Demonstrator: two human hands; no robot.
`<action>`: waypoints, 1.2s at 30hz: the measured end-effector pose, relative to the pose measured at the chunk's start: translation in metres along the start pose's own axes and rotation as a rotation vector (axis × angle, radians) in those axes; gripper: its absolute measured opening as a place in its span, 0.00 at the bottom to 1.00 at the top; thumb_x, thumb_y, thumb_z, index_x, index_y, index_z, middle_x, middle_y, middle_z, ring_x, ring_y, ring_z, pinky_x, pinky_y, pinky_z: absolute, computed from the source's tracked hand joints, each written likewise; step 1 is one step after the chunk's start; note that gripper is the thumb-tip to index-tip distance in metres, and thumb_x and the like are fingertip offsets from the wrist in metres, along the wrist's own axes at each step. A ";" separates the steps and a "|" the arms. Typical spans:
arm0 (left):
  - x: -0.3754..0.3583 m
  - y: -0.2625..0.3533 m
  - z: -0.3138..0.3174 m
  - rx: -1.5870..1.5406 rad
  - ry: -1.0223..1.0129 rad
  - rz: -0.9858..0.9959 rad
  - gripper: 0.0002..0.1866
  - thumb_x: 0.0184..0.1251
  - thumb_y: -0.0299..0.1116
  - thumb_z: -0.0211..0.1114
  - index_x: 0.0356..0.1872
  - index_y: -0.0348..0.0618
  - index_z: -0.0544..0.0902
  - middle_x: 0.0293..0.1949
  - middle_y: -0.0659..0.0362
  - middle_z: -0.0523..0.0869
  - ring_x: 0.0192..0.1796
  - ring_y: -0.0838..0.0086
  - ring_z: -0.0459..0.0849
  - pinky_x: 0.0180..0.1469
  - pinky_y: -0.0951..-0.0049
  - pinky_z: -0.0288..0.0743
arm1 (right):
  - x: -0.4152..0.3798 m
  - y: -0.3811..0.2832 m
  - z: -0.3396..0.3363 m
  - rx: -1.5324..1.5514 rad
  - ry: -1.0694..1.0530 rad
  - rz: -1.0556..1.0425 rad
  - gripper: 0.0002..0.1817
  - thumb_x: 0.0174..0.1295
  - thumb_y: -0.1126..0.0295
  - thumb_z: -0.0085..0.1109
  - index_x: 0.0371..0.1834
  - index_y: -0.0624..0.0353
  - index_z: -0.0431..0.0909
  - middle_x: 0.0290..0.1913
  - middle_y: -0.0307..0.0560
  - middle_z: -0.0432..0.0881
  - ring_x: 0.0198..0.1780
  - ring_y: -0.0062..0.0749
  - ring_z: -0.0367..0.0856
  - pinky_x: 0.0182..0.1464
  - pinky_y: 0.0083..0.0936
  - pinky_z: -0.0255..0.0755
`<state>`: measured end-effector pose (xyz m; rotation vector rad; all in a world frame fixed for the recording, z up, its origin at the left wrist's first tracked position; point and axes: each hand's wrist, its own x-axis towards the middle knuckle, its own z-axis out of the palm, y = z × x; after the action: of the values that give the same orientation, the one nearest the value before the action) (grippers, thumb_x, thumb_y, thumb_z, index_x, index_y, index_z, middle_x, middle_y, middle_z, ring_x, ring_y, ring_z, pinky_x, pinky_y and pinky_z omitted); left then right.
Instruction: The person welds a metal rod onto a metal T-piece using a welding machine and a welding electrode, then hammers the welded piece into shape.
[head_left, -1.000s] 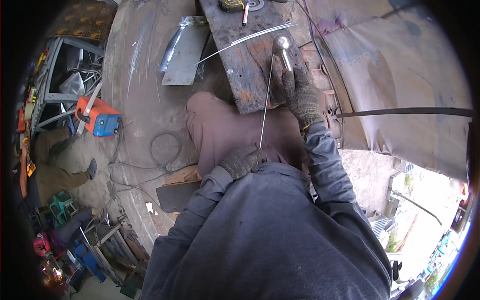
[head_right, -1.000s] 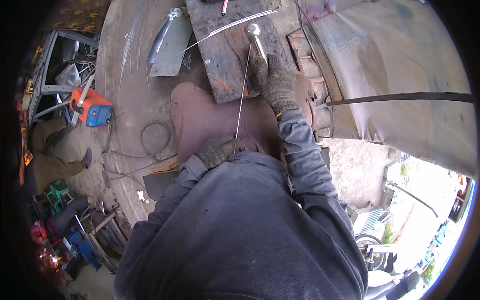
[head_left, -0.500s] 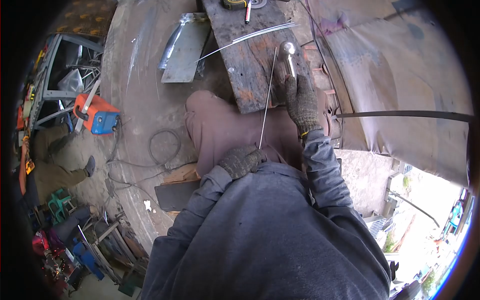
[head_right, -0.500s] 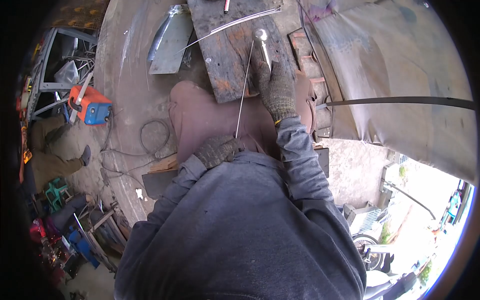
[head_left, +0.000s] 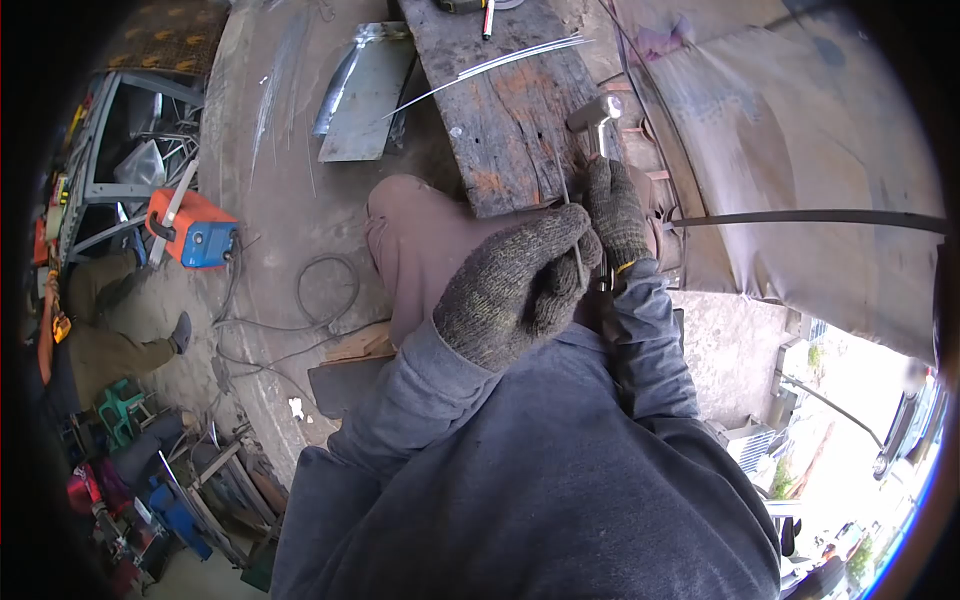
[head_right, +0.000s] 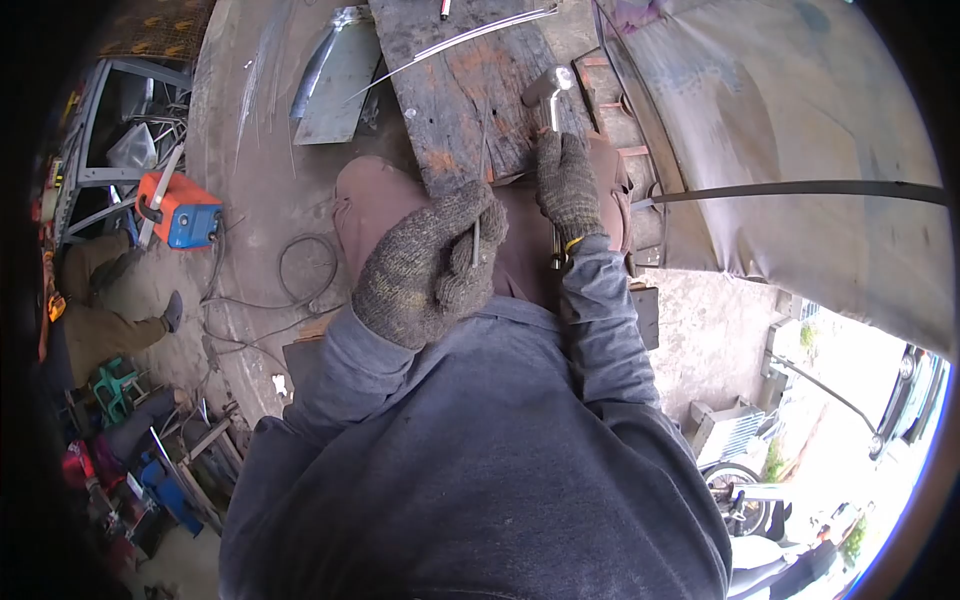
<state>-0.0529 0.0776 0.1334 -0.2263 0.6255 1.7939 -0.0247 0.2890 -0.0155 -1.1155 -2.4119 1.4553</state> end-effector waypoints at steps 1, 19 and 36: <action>0.002 0.002 0.003 -0.012 -0.040 0.026 0.13 0.77 0.39 0.54 0.45 0.41 0.80 0.27 0.64 0.82 0.20 0.85 0.77 0.16 0.86 0.65 | 0.001 0.007 -0.001 0.003 0.001 0.001 0.23 0.73 0.58 0.49 0.64 0.60 0.66 0.53 0.67 0.77 0.56 0.62 0.74 0.50 0.47 0.73; 0.017 0.024 0.028 -0.036 -0.178 0.199 0.12 0.77 0.38 0.54 0.44 0.41 0.82 0.23 0.63 0.81 0.16 0.81 0.75 0.14 0.81 0.67 | 0.024 0.053 0.021 0.091 0.063 -0.294 0.21 0.75 0.53 0.43 0.53 0.62 0.68 0.46 0.73 0.76 0.46 0.70 0.76 0.45 0.54 0.70; 0.012 0.033 0.045 -0.086 -0.009 0.233 0.20 0.77 0.44 0.52 0.47 0.36 0.82 0.22 0.58 0.81 0.15 0.77 0.74 0.13 0.78 0.64 | 0.013 0.034 0.011 0.034 0.016 -0.143 0.24 0.74 0.50 0.44 0.58 0.60 0.67 0.44 0.73 0.79 0.47 0.72 0.78 0.45 0.55 0.71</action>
<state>-0.0808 0.1044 0.1755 -0.2098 0.5874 2.0480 -0.0205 0.2987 -0.0518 -0.9233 -2.3920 1.4315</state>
